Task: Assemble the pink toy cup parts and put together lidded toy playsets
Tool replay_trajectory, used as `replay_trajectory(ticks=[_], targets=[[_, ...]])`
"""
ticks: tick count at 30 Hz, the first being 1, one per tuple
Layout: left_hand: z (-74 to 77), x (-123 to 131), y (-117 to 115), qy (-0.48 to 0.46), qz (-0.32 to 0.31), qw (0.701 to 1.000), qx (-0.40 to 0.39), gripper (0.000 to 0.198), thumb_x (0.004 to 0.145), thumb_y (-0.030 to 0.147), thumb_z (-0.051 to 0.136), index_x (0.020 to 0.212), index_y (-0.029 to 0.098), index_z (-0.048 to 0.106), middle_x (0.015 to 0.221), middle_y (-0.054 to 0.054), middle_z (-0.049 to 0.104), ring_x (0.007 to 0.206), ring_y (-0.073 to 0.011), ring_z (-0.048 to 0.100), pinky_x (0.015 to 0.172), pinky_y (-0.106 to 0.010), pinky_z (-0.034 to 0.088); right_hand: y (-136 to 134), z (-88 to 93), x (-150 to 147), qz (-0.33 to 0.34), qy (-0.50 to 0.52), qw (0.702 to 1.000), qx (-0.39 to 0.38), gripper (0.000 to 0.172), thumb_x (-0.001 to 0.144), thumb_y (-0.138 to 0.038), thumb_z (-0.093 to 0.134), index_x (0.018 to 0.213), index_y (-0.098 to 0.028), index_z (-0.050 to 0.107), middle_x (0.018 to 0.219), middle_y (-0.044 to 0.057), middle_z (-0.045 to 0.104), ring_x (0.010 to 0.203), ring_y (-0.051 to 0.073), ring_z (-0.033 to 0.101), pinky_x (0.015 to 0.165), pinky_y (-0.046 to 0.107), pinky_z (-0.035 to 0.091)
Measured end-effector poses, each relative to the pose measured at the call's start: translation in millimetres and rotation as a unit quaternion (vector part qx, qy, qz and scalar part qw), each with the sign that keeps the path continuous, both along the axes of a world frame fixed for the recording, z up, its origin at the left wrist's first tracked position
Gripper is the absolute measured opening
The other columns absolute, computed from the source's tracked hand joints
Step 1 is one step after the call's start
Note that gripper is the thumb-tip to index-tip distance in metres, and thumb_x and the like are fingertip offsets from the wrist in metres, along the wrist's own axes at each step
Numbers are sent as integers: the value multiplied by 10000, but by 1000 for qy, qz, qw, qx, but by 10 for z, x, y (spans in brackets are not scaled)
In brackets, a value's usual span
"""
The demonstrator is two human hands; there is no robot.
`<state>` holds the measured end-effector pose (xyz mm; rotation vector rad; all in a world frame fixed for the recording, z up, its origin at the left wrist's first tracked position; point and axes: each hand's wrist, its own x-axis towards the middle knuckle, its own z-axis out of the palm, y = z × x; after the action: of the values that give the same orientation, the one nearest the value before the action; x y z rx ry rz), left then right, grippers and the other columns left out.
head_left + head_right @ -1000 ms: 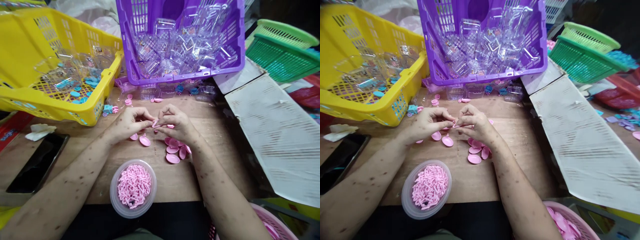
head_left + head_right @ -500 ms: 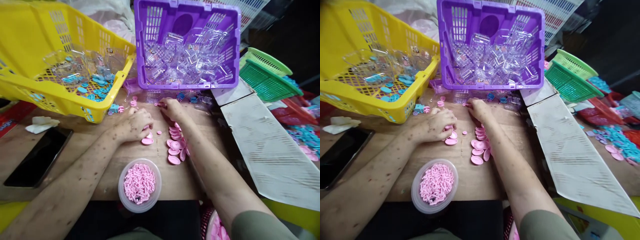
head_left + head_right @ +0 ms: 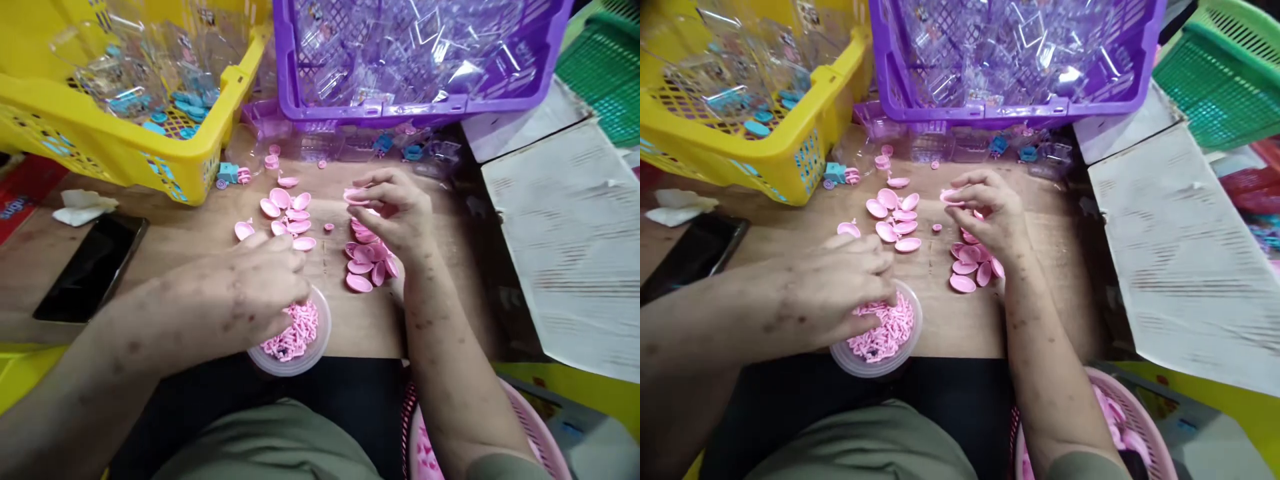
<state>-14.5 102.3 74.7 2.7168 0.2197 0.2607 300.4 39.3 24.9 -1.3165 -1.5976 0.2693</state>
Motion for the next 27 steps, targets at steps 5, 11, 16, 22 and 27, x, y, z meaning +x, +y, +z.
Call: replay_trajectory(ticks=[5, 11, 16, 22, 27], targets=[[-161, -162, -129, 60, -43, 992, 99, 116, 971, 167, 731, 914, 260, 768, 1119, -101, 745, 1116, -346, 664, 1024, -543, 471, -4, 2, -70, 30, 13, 999, -2, 227, 955, -516, 919, 1017, -300, 887, 1211, 78, 769, 1123, 268, 758, 908, 430, 723], [-42, -118, -183, 68, -35, 988, 136, 160, 1094, 250, 650, 1005, 247, 782, 1095, -109, 704, 1105, -336, 615, 985, -525, 422, -50, 13, 15, 40, 37, 998, 20, 254, 968, -536, 902, 1002, -285, 887, 1184, 87, 767, 1098, 248, 746, 866, 376, 700], [94, -147, -265, 70, -35, 992, 96, 142, 1081, 215, 672, 948, 222, 720, 1057, -84, 738, 1043, -295, 651, 990, -493, 450, -64, 54, -40, 59, 41, 996, 51, 181, 971, -465, 914, 985, -286, 892, 1114, 83, 805, 1028, 246, 768, 881, 395, 700], [323, -46, -79, -65, 68, 989, -118, 95, 1012, 146, 672, 1021, 217, 734, 967, 5, 785, 884, -157, 736, 810, -277, 548, -65, 102, -139, 108, 10, 991, 77, 91, 942, -331, 950, 995, -286, 892, 1117, 59, 840, 1015, 222, 806, 941, 371, 696], [147, 375, 348, -208, 137, 933, -262, 67, 941, 253, 805, 964, 190, 797, 967, -31, 804, 860, -171, 761, 799, -278, 626, -47, 96, -243, 161, -7, 984, 74, 94, 954, -300, 940, 1001, -273, 864, 1118, 62, 848, 1012, 223, 821, 966, 394, 697]])
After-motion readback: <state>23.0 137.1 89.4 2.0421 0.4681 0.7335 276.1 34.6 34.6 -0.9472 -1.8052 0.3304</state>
